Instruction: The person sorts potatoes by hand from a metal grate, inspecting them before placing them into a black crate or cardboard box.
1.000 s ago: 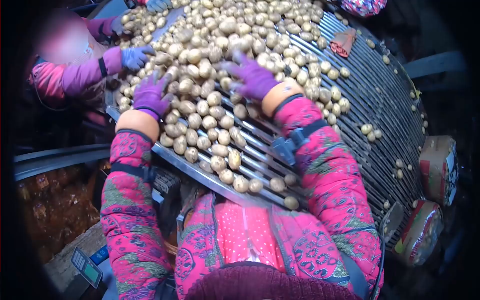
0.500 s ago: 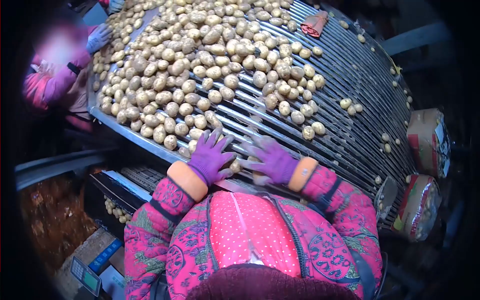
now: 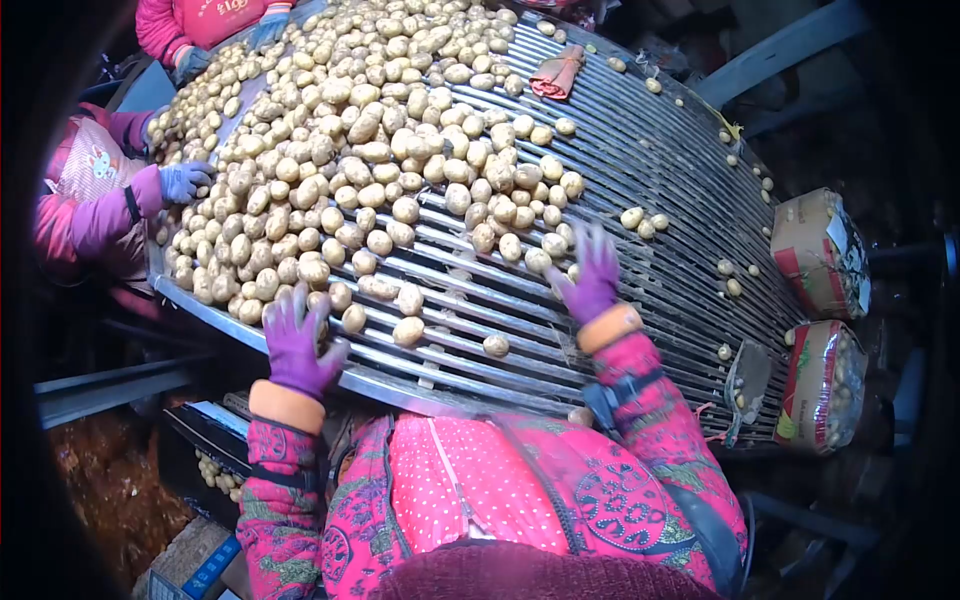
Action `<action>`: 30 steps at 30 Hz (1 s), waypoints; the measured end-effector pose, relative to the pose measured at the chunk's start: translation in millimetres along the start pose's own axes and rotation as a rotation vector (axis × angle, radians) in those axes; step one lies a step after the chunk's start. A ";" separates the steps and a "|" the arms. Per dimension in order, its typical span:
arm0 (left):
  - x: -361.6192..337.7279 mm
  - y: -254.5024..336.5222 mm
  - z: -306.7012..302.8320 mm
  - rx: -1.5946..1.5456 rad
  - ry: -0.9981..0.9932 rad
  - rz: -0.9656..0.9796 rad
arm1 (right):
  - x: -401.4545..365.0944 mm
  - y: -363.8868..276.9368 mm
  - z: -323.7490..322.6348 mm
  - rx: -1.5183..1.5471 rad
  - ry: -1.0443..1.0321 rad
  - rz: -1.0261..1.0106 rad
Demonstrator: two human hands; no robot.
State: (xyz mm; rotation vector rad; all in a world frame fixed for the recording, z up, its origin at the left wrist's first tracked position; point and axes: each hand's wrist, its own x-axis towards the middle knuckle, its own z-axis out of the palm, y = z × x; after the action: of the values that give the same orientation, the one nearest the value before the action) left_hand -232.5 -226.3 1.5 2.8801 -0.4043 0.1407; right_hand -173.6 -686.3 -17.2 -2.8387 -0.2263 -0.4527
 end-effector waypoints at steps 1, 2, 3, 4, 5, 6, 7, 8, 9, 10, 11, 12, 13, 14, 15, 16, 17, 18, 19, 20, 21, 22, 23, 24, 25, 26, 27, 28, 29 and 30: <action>-4.4 4.2 -1.2 0.058 -0.065 0.019 | -28.4 15.0 -4.0 -0.127 -0.150 0.151; -6.6 1.1 9.1 0.049 0.006 0.038 | -45.2 14.3 -12.2 -0.143 -0.284 0.167; -1.1 3.2 9.7 0.044 0.005 0.038 | -52.8 13.5 -16.9 -0.161 -0.420 0.186; 4.8 10.3 8.1 0.029 0.008 -0.022 | -49.3 15.9 -7.2 -0.126 -0.385 0.132; 10.9 16.5 6.3 0.016 0.015 -0.083 | -40.1 6.9 4.2 -0.148 -0.314 0.089; 16.0 19.0 5.1 0.011 -0.001 -0.091 | -22.4 -2.0 20.0 -0.061 -0.237 0.099; 15.9 16.0 9.7 0.035 0.031 -0.048 | -1.5 -10.2 37.8 0.031 -0.159 0.101; 14.2 13.3 12.7 0.014 0.051 -0.037 | 21.9 -23.7 45.9 0.119 -0.092 0.035; 14.2 11.4 14.2 -0.007 0.068 -0.025 | 50.4 -42.0 48.9 -0.042 -0.112 -0.057; 18.9 15.6 7.4 -0.008 0.034 -0.036 | 73.3 -61.9 50.5 -0.120 -0.147 -0.005; 19.2 15.0 7.4 0.000 0.040 -0.025 | 95.9 -77.2 53.0 -0.200 -0.180 0.043; 19.5 14.5 6.9 -0.005 0.045 -0.027 | 118.6 -84.0 59.1 -0.155 -0.178 -0.034; 19.6 14.7 6.5 -0.012 0.048 -0.030 | 139.1 -90.5 66.4 -0.110 -0.181 -0.112; 20.3 15.0 5.7 -0.021 0.047 -0.042 | 157.2 -104.0 73.3 -0.146 -0.256 -0.069; 20.1 14.4 6.1 -0.020 0.042 -0.067 | 175.6 -111.1 83.3 -0.114 -0.311 -0.053; 19.3 13.9 6.5 -0.052 0.041 -0.069 | 188.8 -120.0 95.9 -0.133 -0.296 -0.076; 20.0 12.9 7.1 -0.079 0.041 -0.071 | 202.6 -130.4 107.8 -0.148 -0.277 -0.099; 20.9 13.0 7.8 -0.079 0.060 -0.073 | 215.2 -136.7 116.8 -0.134 -0.272 -0.127; 22.4 14.7 6.1 -0.084 0.051 -0.085 | 228.4 -152.4 116.2 -0.109 -0.298 -0.145; 22.9 13.9 7.7 -0.080 0.060 -0.081 | 241.7 -160.6 127.4 -0.153 -0.279 -0.195; 21.7 13.7 9.5 -0.074 0.067 -0.073 | 252.5 -168.7 137.0 -0.192 -0.259 -0.242; 21.3 13.4 11.0 -0.078 0.071 -0.072 | 265.4 -183.4 134.1 -0.195 -0.348 -0.200; 20.4 12.4 11.8 -0.075 0.076 -0.073 | 276.7 -199.1 127.0 -0.192 -0.434 -0.163; 20.1 11.5 12.4 -0.072 0.066 -0.076 | 279.9 -204.4 121.4 -0.111 -0.436 -0.191; 19.8 10.4 16.0 -0.032 0.111 -0.086 | 280.0 -203.6 111.0 0.002 -0.470 -0.181; 20.0 8.7 10.9 -0.041 0.084 -0.093 | 285.2 -176.9 128.2 0.321 -0.513 -0.294; 21.1 9.7 10.4 -0.068 0.064 -0.094 | 288.4 -146.6 140.9 0.623 -0.546 -0.399; 18.7 9.6 14.1 -0.057 0.089 -0.103 | 263.5 -135.8 114.0 0.682 -0.460 -0.371; 18.4 9.7 15.2 -0.043 0.100 -0.105 | 230.7 -123.5 88.4 0.547 -0.361 -0.472; 15.7 11.4 17.0 -0.037 0.099 -0.112 | 189.2 -118.1 55.4 0.436 -0.340 -0.538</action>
State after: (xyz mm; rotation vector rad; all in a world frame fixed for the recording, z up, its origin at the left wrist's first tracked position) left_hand -219.6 -245.1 -10.6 2.8369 -0.2245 0.2527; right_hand -2.8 -537.1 20.1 -2.3750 -1.0303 0.0006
